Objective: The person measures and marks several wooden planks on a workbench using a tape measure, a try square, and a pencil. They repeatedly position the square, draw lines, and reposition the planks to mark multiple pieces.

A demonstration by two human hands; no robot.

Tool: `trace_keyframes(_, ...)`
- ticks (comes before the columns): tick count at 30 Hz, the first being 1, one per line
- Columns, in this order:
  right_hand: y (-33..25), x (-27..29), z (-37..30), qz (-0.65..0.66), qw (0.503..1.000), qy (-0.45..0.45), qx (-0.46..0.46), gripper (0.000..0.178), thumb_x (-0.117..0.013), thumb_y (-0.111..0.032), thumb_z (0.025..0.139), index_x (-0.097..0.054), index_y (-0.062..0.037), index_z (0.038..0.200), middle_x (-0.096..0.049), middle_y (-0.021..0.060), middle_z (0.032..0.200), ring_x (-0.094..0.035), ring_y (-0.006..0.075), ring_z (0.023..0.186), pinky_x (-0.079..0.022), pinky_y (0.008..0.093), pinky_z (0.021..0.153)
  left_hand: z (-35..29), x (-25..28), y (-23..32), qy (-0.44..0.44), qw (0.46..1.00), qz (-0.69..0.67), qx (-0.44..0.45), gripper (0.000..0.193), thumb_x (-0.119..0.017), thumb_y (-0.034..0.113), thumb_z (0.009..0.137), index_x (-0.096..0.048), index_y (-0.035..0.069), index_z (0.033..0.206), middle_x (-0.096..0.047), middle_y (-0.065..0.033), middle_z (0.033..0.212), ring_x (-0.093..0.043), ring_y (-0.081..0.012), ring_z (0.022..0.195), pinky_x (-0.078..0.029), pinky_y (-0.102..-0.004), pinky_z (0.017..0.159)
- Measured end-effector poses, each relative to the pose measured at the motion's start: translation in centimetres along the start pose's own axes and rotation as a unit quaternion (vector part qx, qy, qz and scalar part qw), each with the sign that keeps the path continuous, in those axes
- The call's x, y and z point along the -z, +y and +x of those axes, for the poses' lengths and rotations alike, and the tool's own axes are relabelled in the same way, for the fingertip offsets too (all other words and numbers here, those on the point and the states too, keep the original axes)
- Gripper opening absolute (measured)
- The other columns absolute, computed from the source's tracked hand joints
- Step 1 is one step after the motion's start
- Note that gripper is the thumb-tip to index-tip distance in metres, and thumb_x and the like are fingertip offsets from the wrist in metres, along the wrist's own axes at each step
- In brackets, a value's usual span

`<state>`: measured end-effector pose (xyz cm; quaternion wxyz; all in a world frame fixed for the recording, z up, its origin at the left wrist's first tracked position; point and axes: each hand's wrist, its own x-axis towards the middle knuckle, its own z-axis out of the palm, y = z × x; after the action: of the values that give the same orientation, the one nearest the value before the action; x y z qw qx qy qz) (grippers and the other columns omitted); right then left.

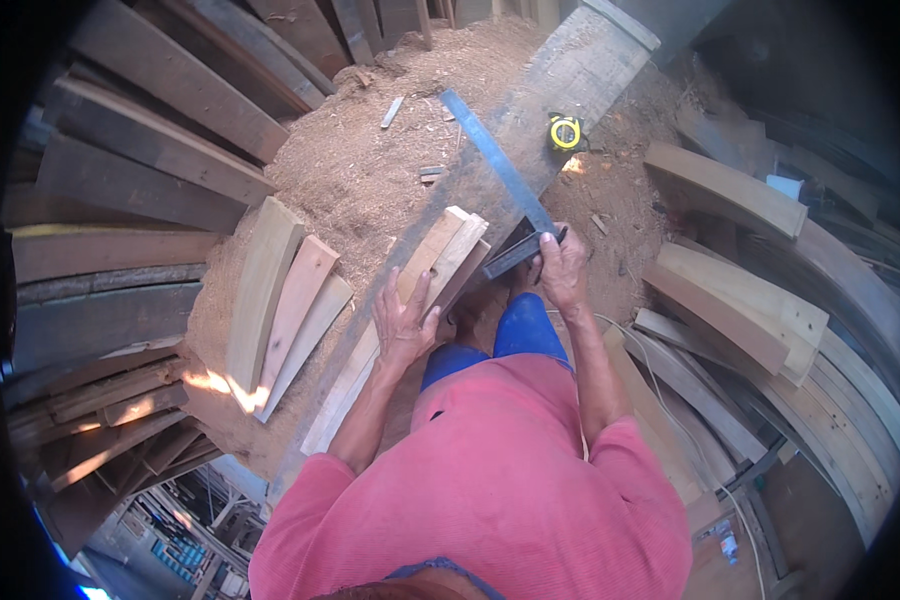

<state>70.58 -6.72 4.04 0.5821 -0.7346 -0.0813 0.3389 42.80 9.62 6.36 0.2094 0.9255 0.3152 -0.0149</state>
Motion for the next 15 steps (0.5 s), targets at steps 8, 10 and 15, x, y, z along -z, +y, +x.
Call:
trace_keyframes(8,-2.3,5.6,3.9,-0.125,0.992,-0.016,0.005,0.025,-0.059,-0.024,0.112,-0.066,-0.0001,0.113,-0.061,0.0063,0.087,-0.057,0.0167,0.084,-0.050,0.0385,0.079,0.0,-1.3,-0.3,0.027,0.999,0.027,-0.014,0.088,-0.087,0.024,0.086,-0.052,0.033,0.166,-0.039,-0.0316,0.165,-0.047,-0.0506,0.140,-0.040,-0.0628,0.113)
trace_keyframes(10,-2.9,5.6,4.1,-0.120,0.992,-0.037,0.007,0.025,-0.059,-0.024,0.112,-0.067,0.0003,0.114,-0.061,0.0077,0.089,-0.058,0.0179,0.086,-0.050,0.0390,0.081,-0.1,-1.3,-0.2,0.023,0.999,0.026,-0.011,0.089,-0.087,0.022,0.086,-0.051,0.033,0.166,-0.040,-0.0317,0.165,-0.047,-0.0512,0.140,-0.040,-0.0632,0.113)
trace_keyframes(15,-3.7,4.3,4.5,-0.118,0.990,-0.064,0.050,0.024,-0.065,-0.025,0.109,-0.067,-0.0015,0.111,-0.052,-0.0001,0.085,-0.050,0.0110,0.082,-0.045,0.0326,0.073,0.1,-1.4,-0.4,0.031,0.999,0.024,-0.024,0.090,-0.087,0.022,0.086,-0.049,0.033,0.167,-0.040,-0.0312,0.164,-0.048,-0.0508,0.138,-0.040,-0.0633,0.112)
